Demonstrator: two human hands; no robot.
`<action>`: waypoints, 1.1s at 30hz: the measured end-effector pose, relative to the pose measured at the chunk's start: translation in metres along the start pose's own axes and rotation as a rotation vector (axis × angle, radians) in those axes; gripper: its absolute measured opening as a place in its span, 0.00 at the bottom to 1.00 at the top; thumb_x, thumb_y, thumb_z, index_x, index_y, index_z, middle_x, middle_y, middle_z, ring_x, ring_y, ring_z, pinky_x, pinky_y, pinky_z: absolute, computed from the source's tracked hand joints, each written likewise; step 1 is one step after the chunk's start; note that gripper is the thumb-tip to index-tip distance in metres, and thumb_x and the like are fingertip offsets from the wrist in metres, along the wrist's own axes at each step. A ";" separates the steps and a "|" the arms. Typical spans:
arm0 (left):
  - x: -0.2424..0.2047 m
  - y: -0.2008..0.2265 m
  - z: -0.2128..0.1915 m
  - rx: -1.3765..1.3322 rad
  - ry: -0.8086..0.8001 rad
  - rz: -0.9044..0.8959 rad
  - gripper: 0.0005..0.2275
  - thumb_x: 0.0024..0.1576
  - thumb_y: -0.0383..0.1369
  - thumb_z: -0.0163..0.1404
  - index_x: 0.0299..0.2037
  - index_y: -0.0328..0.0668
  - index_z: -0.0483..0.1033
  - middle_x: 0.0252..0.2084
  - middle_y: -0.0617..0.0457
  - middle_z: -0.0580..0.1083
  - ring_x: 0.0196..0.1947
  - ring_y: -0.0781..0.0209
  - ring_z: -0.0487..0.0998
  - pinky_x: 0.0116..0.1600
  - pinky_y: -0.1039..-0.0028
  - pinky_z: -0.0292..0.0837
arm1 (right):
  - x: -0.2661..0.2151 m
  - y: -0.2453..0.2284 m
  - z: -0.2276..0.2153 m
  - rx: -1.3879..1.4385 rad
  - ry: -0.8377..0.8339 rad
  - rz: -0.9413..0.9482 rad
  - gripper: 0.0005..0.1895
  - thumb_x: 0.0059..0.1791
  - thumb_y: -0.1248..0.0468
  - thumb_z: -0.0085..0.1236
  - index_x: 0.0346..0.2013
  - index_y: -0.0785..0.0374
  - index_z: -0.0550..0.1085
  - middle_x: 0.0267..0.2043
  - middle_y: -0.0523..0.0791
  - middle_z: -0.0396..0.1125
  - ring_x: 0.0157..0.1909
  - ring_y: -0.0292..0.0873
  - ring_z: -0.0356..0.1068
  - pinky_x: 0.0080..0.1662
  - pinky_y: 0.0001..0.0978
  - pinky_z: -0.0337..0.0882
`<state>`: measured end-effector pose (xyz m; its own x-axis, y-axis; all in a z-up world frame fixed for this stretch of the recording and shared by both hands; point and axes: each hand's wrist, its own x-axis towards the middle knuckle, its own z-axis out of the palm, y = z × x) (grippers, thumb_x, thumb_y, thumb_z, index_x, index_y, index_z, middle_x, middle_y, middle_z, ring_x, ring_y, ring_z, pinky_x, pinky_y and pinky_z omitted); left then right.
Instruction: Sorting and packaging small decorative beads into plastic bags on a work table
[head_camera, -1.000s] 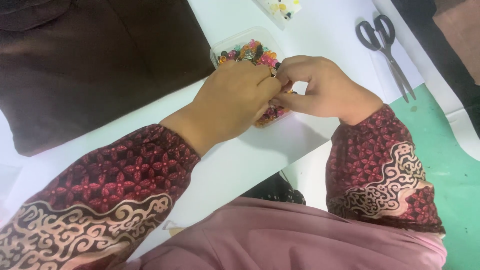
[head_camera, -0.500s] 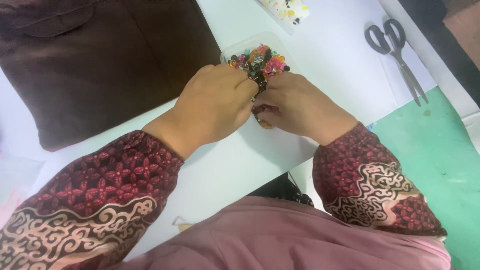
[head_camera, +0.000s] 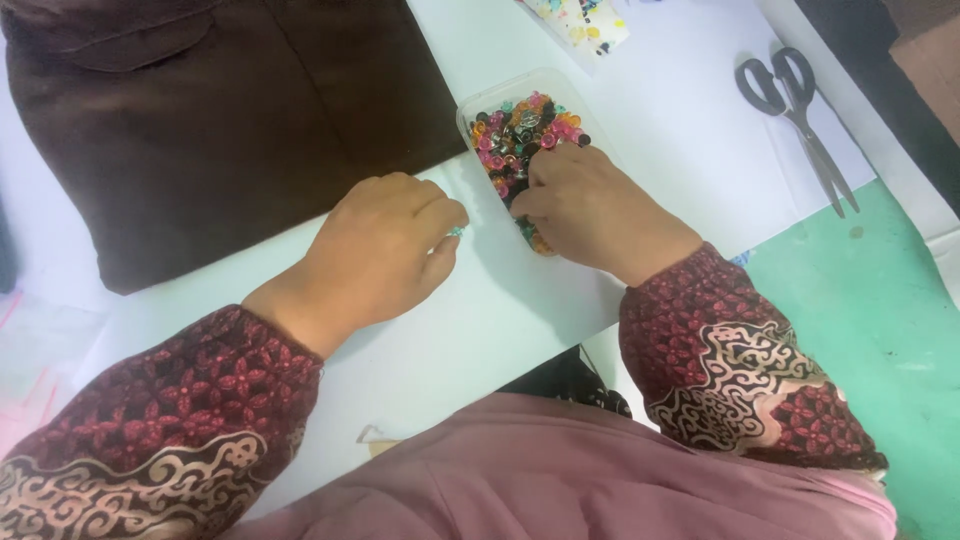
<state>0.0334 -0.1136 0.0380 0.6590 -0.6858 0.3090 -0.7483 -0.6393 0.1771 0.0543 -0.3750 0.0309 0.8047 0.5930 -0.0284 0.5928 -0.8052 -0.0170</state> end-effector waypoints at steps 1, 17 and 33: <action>0.000 0.004 -0.001 0.000 0.002 -0.001 0.08 0.59 0.33 0.52 0.45 0.41 0.81 0.36 0.48 0.76 0.43 0.51 0.78 0.49 0.63 0.72 | 0.001 0.001 0.002 -0.002 0.000 -0.001 0.09 0.47 0.68 0.62 0.41 0.57 0.84 0.33 0.46 0.71 0.41 0.46 0.68 0.44 0.36 0.65; -0.050 0.013 -0.022 -0.143 -0.108 -0.153 0.11 0.60 0.33 0.49 0.48 0.40 0.80 0.39 0.46 0.77 0.46 0.49 0.78 0.53 0.61 0.71 | -0.006 -0.008 -0.011 0.088 -0.018 0.055 0.10 0.50 0.66 0.59 0.44 0.60 0.83 0.43 0.49 0.70 0.50 0.51 0.69 0.50 0.38 0.71; -0.185 -0.026 0.000 -0.155 0.213 -0.295 0.09 0.54 0.29 0.57 0.44 0.50 0.79 0.36 0.58 0.77 0.43 0.57 0.80 0.53 0.65 0.75 | -0.005 -0.019 -0.012 0.043 -0.055 0.157 0.09 0.49 0.66 0.59 0.43 0.58 0.82 0.42 0.46 0.70 0.52 0.47 0.71 0.52 0.35 0.73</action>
<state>-0.0691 0.0300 -0.0241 0.8290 -0.3825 0.4080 -0.5427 -0.7265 0.4215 0.0394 -0.3622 0.0437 0.8836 0.4598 -0.0887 0.4570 -0.8880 -0.0511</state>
